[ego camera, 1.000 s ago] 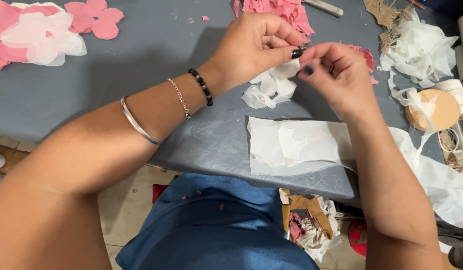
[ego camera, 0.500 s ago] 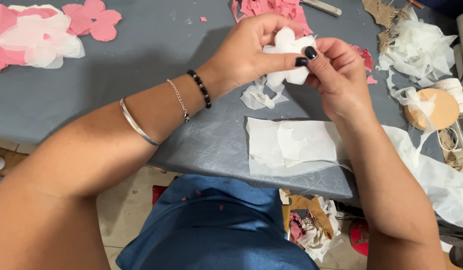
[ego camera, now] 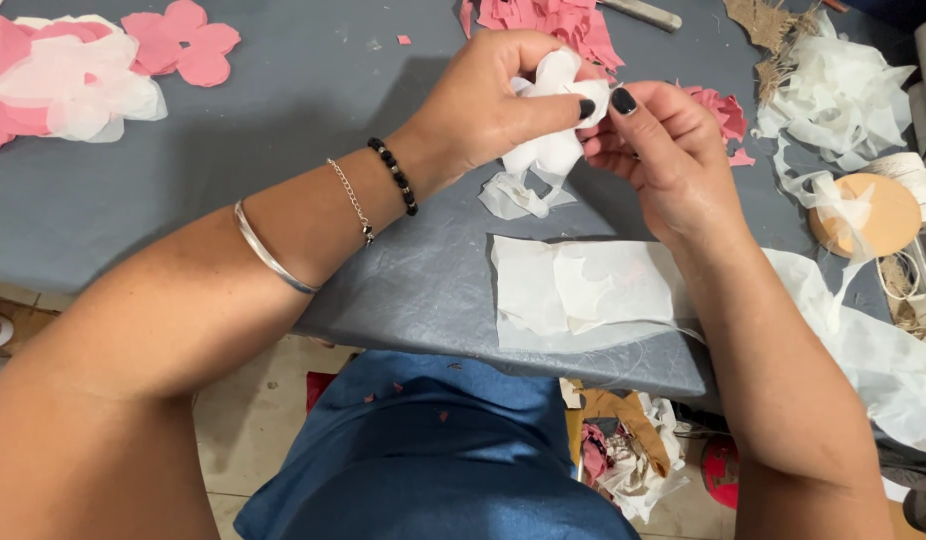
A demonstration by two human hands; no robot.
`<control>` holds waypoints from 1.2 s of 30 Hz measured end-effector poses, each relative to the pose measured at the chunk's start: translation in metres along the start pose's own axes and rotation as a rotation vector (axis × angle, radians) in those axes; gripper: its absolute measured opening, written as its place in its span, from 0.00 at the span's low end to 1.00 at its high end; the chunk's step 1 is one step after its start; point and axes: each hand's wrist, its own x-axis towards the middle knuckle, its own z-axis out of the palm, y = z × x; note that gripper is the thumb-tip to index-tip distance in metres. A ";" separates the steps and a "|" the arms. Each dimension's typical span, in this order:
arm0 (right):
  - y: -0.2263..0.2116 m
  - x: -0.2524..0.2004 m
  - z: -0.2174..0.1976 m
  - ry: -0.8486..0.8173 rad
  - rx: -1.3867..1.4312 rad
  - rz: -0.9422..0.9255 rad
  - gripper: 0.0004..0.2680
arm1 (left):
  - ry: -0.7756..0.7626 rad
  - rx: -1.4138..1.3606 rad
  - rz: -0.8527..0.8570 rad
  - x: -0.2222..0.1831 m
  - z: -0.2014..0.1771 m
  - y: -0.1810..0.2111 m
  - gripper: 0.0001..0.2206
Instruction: Cutting fabric shapes and assembling them into decorative flowers.
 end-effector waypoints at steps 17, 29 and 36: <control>-0.029 -0.003 -0.035 -0.165 -0.398 -0.173 0.08 | -0.024 0.142 0.122 0.006 -0.007 -0.009 0.05; -0.013 0.015 -0.103 -0.288 -1.357 0.135 0.15 | -0.014 0.262 -0.172 0.003 -0.011 0.002 0.11; -0.022 0.011 -0.081 -0.258 -1.442 0.051 0.22 | -0.056 0.199 -0.084 0.009 -0.016 -0.011 0.07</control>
